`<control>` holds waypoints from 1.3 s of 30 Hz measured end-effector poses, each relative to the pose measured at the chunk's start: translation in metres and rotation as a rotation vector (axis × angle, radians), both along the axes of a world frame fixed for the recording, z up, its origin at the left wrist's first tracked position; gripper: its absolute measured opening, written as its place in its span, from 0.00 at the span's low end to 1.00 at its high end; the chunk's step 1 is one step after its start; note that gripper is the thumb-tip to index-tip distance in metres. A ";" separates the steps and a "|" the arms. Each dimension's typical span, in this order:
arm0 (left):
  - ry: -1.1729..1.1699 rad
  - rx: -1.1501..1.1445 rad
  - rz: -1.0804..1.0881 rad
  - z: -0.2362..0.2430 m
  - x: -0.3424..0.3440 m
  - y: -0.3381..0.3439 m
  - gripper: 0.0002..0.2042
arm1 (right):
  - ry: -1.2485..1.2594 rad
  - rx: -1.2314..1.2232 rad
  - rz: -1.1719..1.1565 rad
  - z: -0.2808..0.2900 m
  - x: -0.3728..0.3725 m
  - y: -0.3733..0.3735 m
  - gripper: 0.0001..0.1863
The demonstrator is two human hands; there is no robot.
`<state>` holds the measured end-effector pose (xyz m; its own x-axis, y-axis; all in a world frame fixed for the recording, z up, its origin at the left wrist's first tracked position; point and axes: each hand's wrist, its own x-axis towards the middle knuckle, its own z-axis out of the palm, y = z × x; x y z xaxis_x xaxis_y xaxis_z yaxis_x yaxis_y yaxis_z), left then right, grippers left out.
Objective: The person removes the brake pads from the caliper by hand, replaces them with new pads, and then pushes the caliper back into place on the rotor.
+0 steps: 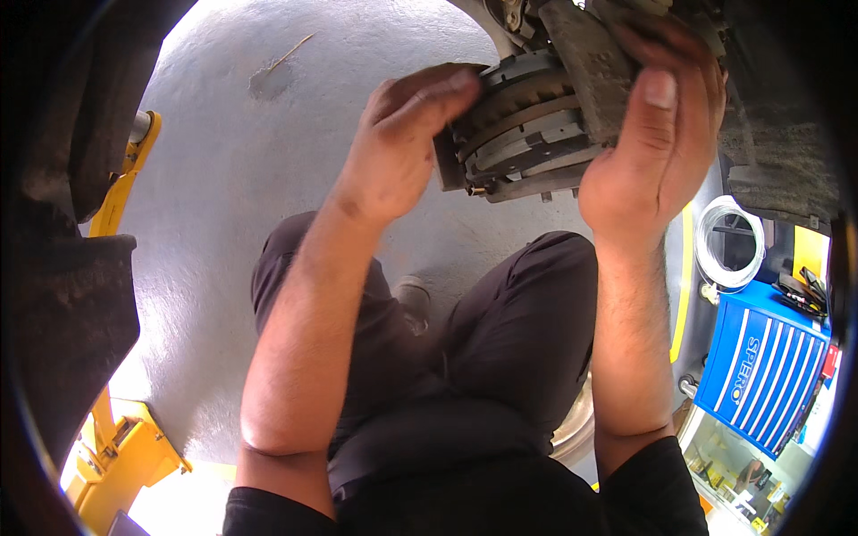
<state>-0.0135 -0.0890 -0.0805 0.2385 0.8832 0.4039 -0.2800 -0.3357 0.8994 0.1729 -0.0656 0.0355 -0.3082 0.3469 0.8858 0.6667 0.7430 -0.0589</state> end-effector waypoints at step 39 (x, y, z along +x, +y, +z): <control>0.464 0.132 0.560 -0.009 0.025 -0.013 0.40 | -1.522 -0.504 -0.140 0.039 -0.069 0.003 0.27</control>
